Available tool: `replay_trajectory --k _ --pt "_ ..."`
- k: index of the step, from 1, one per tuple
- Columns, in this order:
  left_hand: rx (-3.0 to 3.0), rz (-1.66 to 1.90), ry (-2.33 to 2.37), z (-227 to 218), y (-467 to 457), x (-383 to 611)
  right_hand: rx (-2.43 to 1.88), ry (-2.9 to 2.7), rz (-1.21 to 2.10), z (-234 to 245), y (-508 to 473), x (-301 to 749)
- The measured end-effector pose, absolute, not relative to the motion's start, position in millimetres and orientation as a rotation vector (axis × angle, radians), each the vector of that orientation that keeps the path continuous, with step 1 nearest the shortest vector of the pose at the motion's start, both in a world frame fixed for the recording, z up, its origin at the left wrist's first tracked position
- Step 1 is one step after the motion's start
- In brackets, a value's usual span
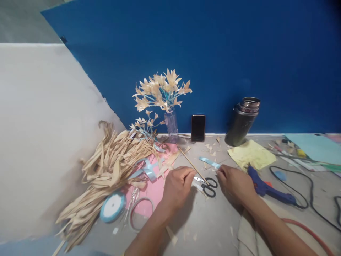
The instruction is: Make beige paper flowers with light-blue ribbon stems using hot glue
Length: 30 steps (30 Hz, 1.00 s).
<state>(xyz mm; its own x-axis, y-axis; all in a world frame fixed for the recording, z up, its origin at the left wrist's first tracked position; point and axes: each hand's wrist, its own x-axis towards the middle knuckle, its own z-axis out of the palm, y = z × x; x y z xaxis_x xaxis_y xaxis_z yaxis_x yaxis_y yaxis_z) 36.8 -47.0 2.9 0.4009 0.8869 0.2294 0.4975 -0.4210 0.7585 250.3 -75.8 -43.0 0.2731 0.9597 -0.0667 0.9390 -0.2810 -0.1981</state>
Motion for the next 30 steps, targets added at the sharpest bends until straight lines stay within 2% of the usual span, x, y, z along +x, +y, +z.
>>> replay_trajectory --k 6,10,13,18,23,25,28,30 --pt "2.344 0.728 1.312 -6 -16 84 -2.42 -1.824 0.216 -44 -76 252" --pt "2.501 0.372 1.371 -34 24 119 -2.405 -1.821 0.188 -47 -75 253" --pt "2.526 0.279 1.263 -49 41 131 -2.398 -1.827 0.184 -50 -74 256" --pt "2.449 0.341 1.239 -53 45 130 -2.384 -1.792 0.224 -50 -73 259" --pt "2.169 0.58 1.354 -39 50 115 -2.334 -1.696 0.288 -48 -72 260" --pt "2.04 0.65 1.38 -32 45 108 -2.224 -1.625 0.388 -46 -71 260" --pt "1.767 0.738 1.243 -25 23 102 -1.792 -1.393 0.81 -43 -70 256" --pt "1.257 0.82 0.979 -24 3 101 -1.483 -1.208 1.046 -41 -71 252"
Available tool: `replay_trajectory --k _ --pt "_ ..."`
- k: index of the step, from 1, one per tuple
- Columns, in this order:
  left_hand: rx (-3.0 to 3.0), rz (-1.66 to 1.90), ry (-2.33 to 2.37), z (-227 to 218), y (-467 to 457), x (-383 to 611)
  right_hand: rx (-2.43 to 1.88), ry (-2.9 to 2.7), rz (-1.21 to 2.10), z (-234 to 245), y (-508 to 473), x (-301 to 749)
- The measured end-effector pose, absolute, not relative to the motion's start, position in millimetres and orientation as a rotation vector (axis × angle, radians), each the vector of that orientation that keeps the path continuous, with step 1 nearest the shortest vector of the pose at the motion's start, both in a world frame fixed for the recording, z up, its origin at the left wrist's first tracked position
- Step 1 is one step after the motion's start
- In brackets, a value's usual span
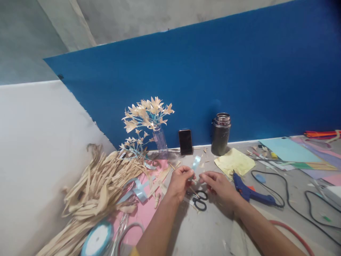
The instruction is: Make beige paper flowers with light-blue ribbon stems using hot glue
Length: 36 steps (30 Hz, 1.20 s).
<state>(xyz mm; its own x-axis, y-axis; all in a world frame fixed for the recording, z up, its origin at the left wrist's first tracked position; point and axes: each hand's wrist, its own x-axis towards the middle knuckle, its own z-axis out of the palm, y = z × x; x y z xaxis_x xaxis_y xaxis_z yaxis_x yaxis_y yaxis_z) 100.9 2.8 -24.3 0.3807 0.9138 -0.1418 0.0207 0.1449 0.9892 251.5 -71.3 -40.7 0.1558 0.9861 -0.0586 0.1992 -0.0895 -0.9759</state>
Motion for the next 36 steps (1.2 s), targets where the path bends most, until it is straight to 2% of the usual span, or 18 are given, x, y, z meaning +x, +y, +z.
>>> replay_trajectory --k 4,11,20,22,26,29,33,36 --pt "0.982 0.81 0.881 -30 -28 103 -1.289 -0.978 1.066 -40 -72 247" --pt "1.15 0.741 0.921 -45 -36 104 -1.397 -0.96 0.804 -40 -69 258" --pt "1.312 0.598 0.933 -59 -46 112 -1.453 -0.965 0.652 -34 -70 261" --pt "1.365 0.671 0.952 -60 -47 112 -1.482 -0.995 0.617 -32 -71 261" --pt "1.659 1.092 1.057 -54 -50 108 -1.538 -1.076 0.56 -30 -73 259" --pt "1.915 1.256 1.012 -49 -55 105 -1.542 -1.098 0.558 -31 -75 253" --pt "2.057 1.243 0.913 -52 -57 108 -1.527 -1.13 0.591 -33 -76 246" --pt "1.823 1.12 0.984 -57 -52 112 -1.488 -1.144 0.685 -34 -77 245"
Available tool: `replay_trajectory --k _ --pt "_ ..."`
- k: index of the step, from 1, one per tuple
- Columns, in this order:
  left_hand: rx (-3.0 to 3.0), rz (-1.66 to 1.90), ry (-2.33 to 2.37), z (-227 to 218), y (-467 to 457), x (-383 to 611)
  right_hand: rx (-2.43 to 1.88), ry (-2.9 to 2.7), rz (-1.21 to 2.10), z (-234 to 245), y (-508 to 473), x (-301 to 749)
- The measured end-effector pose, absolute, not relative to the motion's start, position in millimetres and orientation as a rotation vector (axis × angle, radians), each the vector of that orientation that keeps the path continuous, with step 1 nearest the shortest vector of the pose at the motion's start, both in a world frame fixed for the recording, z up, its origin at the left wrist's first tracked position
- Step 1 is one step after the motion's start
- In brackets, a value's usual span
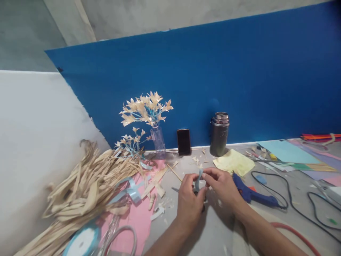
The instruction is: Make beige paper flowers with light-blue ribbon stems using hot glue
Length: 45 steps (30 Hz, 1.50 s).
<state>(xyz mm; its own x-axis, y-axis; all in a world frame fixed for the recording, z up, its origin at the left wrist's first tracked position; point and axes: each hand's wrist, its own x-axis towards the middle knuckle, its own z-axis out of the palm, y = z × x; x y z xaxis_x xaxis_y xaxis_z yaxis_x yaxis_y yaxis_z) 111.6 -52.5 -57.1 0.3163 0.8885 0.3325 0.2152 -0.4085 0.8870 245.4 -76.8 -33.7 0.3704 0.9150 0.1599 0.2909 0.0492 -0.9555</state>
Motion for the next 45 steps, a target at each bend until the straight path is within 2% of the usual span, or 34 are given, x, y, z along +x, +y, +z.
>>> replay_trajectory --k 5,8,12,18,27,37,41,45 --pt "1.235 1.002 0.887 -60 -42 116 -1.429 -1.105 0.875 -35 -76 247" --pt "0.992 0.974 0.823 -60 -40 117 -1.44 -1.051 0.845 -35 -76 250" --pt "0.881 0.984 0.812 -58 -40 116 -1.473 -0.965 0.747 -35 -75 256" --pt "0.904 0.904 0.775 -56 -48 118 -1.413 -1.126 0.921 -41 -74 257" --pt "0.84 0.867 0.702 -61 -48 119 -1.606 -1.209 0.715 -33 -76 259" --pt "0.978 0.855 0.859 -62 -46 116 -1.55 -1.287 0.619 -41 -73 250" --pt "0.989 0.927 0.857 -59 -40 113 -1.554 -1.251 0.554 -15 -83 263" --pt "0.995 0.947 0.857 -61 -36 112 -1.532 -1.006 0.213 24 -114 306"
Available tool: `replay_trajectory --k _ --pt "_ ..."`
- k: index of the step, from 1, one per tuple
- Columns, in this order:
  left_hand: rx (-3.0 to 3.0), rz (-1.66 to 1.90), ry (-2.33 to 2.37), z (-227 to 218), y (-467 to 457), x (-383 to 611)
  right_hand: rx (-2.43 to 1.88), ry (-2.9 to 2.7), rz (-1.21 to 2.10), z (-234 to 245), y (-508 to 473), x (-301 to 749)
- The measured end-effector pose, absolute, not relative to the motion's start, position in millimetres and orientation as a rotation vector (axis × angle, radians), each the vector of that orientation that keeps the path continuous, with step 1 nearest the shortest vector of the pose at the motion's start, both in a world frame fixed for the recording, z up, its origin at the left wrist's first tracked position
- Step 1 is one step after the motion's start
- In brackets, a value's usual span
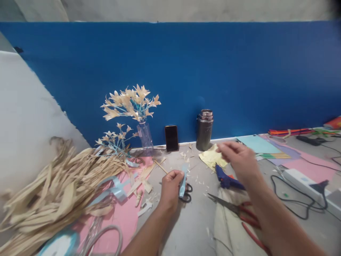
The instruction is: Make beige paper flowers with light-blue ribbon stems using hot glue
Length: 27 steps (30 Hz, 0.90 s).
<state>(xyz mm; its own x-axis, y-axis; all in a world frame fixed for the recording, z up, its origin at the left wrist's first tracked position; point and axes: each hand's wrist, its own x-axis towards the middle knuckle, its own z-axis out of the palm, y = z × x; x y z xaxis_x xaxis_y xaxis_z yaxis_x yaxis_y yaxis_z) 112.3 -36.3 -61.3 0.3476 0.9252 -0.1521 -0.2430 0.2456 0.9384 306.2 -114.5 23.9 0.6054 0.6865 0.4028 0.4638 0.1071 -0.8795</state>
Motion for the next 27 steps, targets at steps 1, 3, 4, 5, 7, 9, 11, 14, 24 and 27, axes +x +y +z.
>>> replay_trajectory --k 1,3,4,5,7,9,11,14,24,27 --pt "0.999 0.955 0.862 -62 -36 112 -1.551 -0.983 0.142 29 -124 319" --pt "1.012 0.977 0.884 -63 -35 113 -1.687 -1.04 0.032 28 -139 341" --pt "1.021 0.987 0.897 -63 -35 113 -1.804 -1.149 0.022 22 -145 349" --pt "1.031 0.996 0.91 -63 -35 113 -1.925 -1.309 0.052 13 -150 356" --pt "1.05 1.005 0.927 -63 -35 112 -2.154 -1.585 0.105 -11 -155 364" --pt "1.063 0.998 0.934 -61 -34 110 -2.315 -1.759 0.026 -33 -156 367" --pt "1.066 0.98 0.933 -58 -32 109 -2.35 -1.902 -0.057 -49 -155 366" --pt "1.151 0.918 0.934 -48 -27 115 -2.347 -1.998 -0.079 -57 -153 363" --pt "1.611 0.639 1.022 -43 20 223 -2.376 -1.875 -0.152 -64 -149 360" --pt "1.573 0.578 1.042 -56 30 233 -2.366 -1.816 -0.167 -65 -151 362"
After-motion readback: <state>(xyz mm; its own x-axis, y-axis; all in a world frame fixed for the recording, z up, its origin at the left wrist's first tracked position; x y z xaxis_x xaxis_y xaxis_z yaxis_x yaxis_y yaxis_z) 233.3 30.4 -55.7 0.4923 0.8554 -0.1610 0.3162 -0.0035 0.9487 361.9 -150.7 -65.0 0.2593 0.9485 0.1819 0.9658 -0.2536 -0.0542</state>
